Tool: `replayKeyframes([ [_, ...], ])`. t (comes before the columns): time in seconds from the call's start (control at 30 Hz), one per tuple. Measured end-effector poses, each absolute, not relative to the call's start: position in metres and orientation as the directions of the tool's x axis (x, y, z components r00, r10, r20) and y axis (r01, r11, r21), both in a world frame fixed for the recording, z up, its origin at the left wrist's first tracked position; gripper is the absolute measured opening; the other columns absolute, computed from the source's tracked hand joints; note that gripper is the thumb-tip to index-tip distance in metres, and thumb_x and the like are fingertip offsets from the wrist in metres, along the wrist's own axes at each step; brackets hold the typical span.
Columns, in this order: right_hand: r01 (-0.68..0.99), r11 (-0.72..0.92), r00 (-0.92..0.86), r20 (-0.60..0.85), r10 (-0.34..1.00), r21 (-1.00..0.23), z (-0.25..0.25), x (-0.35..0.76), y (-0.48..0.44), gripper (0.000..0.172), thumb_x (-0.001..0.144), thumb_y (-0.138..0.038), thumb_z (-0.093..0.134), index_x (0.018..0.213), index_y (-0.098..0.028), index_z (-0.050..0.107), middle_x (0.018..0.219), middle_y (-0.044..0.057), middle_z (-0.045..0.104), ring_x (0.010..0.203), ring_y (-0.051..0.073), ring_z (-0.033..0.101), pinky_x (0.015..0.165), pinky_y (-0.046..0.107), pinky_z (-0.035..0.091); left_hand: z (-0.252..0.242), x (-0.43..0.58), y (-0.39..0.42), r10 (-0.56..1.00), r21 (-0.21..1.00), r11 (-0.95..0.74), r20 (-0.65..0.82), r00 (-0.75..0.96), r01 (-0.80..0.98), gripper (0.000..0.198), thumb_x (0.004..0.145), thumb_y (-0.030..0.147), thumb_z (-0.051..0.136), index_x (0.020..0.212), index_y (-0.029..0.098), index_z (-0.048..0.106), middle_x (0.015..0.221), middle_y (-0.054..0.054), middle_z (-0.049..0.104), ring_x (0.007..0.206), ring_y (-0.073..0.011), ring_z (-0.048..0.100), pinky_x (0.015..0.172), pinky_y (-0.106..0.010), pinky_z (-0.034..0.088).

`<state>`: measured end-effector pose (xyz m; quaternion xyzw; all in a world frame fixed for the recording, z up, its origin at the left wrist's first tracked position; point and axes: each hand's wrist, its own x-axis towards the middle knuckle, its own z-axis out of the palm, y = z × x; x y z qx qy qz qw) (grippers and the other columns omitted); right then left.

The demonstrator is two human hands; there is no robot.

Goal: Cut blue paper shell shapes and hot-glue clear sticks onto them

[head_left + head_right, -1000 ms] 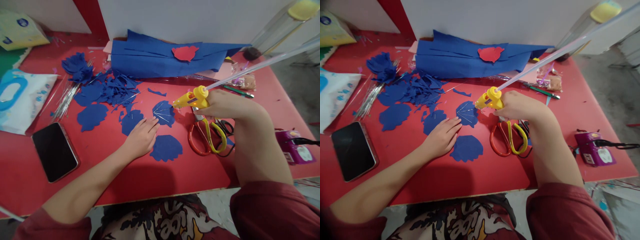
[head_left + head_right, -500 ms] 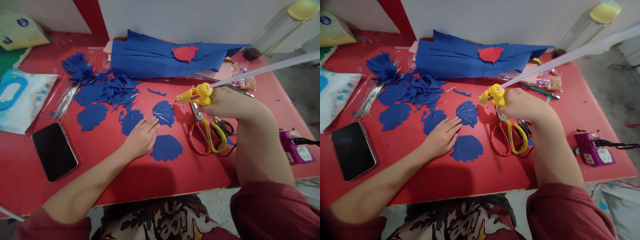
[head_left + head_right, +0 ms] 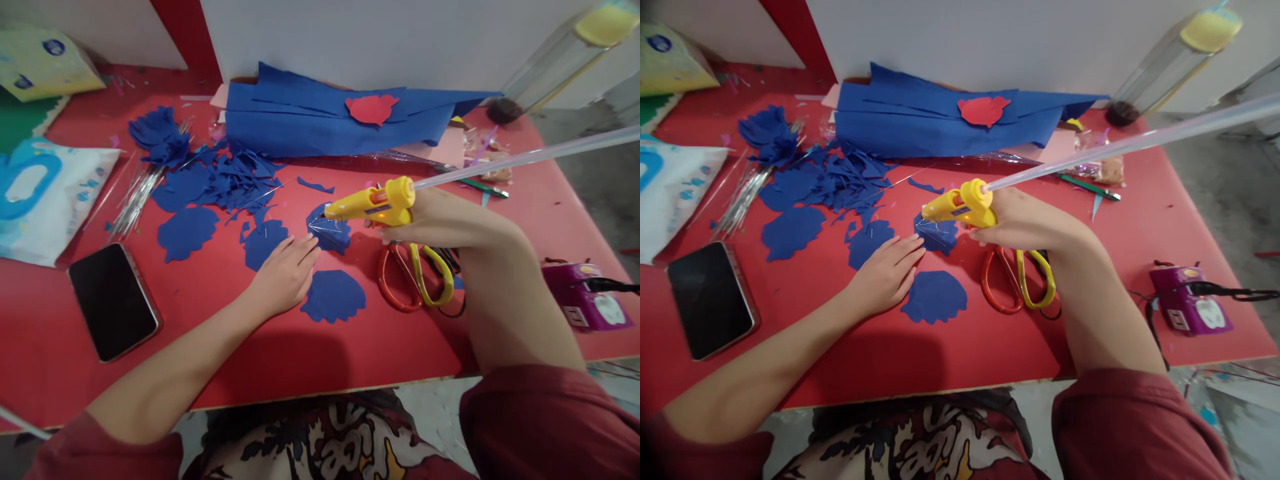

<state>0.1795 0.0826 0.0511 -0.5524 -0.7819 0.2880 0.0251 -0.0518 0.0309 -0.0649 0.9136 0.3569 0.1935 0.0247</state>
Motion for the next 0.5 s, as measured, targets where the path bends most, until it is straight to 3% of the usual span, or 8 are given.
replayKeyframes([
  [0.13,0.862,0.214,-0.386,-0.322,0.864,-0.459,0.046,0.175,0.084,0.012,0.072,-0.024,0.053,0.079,-0.017,0.06,0.07,0.002,0.064,0.066,0.016,0.056,0.063,0.029,0.042,-0.064,-0.052,0.031,0.667,0.173,-0.739,0.322,0.672,0.651,0.034,0.086,0.014,0.04,0.115,0.007,0.056,0.123,-0.017,0.059,0.12,-0.026,0.051,0.101,-0.044,0.042],
  [0.23,0.864,0.254,-0.412,-0.323,0.852,-0.434,0.042,0.173,0.086,0.019,0.074,-0.025,0.051,0.087,-0.018,0.063,0.068,0.002,0.063,0.069,0.018,0.057,0.067,0.03,0.042,-0.065,-0.052,0.031,0.668,0.188,-0.74,0.317,0.673,0.646,0.034,0.085,0.014,0.041,0.115,0.007,0.056,0.124,-0.017,0.058,0.12,-0.0263,0.051,0.101,-0.045,0.041],
  [0.37,0.794,0.341,-0.505,-0.236,0.83,-0.503,0.036,0.172,0.087,0.038,0.076,-0.026,0.051,0.113,-0.019,0.06,0.085,0.004,0.067,0.079,0.02,0.059,0.073,0.031,0.043,-0.066,-0.053,0.03,0.679,0.228,-0.732,0.317,0.662,0.642,0.034,0.085,0.014,0.041,0.115,0.008,0.056,0.125,-0.017,0.057,0.122,-0.0262,0.049,0.103,-0.046,0.04],
  [0.5,0.786,0.387,-0.523,-0.186,0.832,-0.482,0.029,0.171,0.088,0.039,0.077,-0.03,0.051,0.115,-0.024,0.06,0.102,0.004,0.067,0.088,0.023,0.061,0.078,0.034,0.045,-0.065,-0.053,0.03,0.658,0.226,-0.75,0.346,0.668,0.622,0.032,0.085,0.013,0.042,0.113,0.007,0.058,0.124,-0.017,0.058,0.121,-0.0266,0.049,0.103,-0.045,0.041],
])
